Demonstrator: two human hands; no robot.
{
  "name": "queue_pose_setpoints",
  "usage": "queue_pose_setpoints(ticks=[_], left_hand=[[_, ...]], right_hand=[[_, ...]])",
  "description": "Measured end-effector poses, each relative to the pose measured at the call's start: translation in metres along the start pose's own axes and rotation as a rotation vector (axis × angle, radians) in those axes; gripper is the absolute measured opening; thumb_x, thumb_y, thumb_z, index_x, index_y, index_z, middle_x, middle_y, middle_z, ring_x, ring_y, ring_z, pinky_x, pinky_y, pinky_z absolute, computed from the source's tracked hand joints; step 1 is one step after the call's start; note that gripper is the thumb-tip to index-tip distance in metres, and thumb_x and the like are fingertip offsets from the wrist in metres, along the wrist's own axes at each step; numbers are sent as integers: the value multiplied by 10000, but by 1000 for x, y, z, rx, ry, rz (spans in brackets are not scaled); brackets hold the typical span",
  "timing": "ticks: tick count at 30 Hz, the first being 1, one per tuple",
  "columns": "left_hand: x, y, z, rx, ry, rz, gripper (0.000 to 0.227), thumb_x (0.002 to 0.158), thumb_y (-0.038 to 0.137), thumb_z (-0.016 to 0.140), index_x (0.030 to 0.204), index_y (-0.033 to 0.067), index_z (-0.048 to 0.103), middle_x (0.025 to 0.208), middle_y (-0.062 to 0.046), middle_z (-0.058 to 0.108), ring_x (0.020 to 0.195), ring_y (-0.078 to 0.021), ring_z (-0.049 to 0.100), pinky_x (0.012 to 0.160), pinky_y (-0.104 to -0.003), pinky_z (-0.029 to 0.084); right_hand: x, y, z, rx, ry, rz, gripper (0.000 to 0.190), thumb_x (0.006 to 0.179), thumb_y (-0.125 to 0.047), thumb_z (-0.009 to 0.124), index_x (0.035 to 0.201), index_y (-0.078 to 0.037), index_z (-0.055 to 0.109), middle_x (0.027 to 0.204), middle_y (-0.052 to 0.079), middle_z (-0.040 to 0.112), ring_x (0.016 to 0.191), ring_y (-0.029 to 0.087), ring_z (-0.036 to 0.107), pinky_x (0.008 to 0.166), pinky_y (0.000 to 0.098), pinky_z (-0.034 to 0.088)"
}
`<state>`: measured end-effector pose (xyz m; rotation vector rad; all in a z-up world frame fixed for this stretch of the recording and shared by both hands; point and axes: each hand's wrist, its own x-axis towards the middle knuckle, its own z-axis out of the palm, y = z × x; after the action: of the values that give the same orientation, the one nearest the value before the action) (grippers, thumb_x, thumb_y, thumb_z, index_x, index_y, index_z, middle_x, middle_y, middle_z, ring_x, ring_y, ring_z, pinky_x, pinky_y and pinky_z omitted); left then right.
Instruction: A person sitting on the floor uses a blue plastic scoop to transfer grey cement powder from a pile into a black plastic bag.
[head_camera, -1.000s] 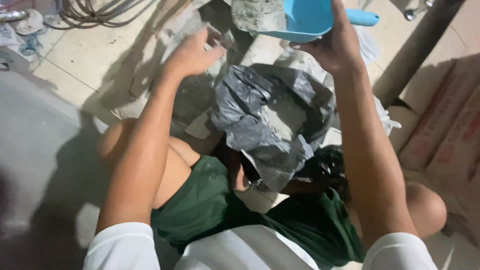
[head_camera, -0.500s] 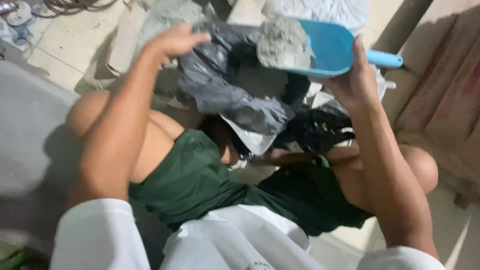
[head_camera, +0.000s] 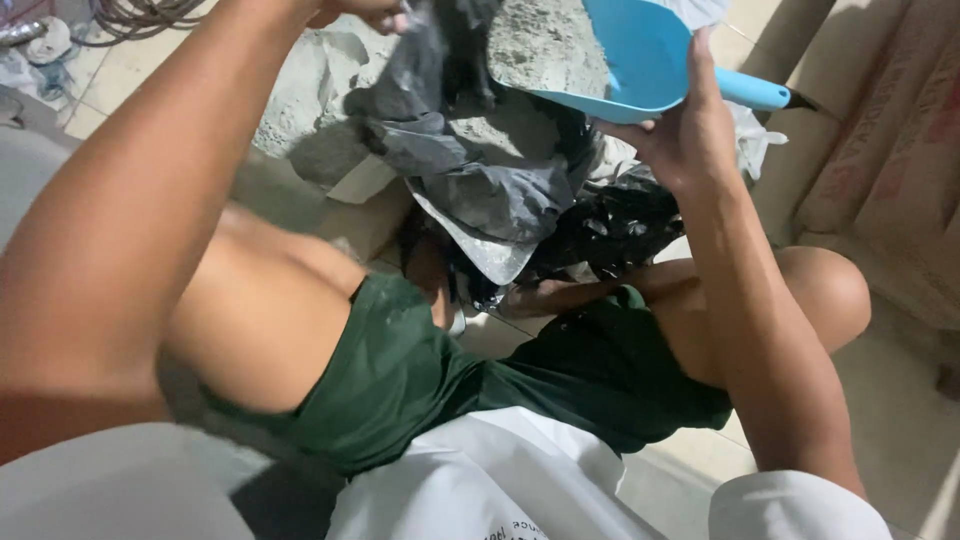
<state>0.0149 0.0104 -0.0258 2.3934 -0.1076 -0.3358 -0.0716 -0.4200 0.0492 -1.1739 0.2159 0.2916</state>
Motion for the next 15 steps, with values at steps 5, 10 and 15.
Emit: queue_pose_setpoints(ticks=[5,10,15], left_hand=[[11,-17,-8,59,108,229,325,969,201,656,1241,24,651,1165,-164,684,909,-314,625,751,-431,484],[-6,4,-5,-128,-433,-298,346,924,169,672,1250,53,672,1173,-147,689,1037,-322,629,867,-572,559],[-17,15,-10,-271,-639,-448,361,983,263,506,1162,13,695,1222,-168,698,1043,-279,595,834,-428,465]], right_hand=[[-4,5,-11,100,-64,-56,942,862,-535,682,1540,34,359,1470,289,518,1318,457,618,1047,632,595],[-20,5,-4,45,73,59,849,858,-564,611,1478,-6,451,1397,198,596,1181,321,680,963,520,619],[-18,18,-14,63,79,82,872,857,-555,650,1501,-2,451,1385,198,624,1122,304,715,853,453,660]])
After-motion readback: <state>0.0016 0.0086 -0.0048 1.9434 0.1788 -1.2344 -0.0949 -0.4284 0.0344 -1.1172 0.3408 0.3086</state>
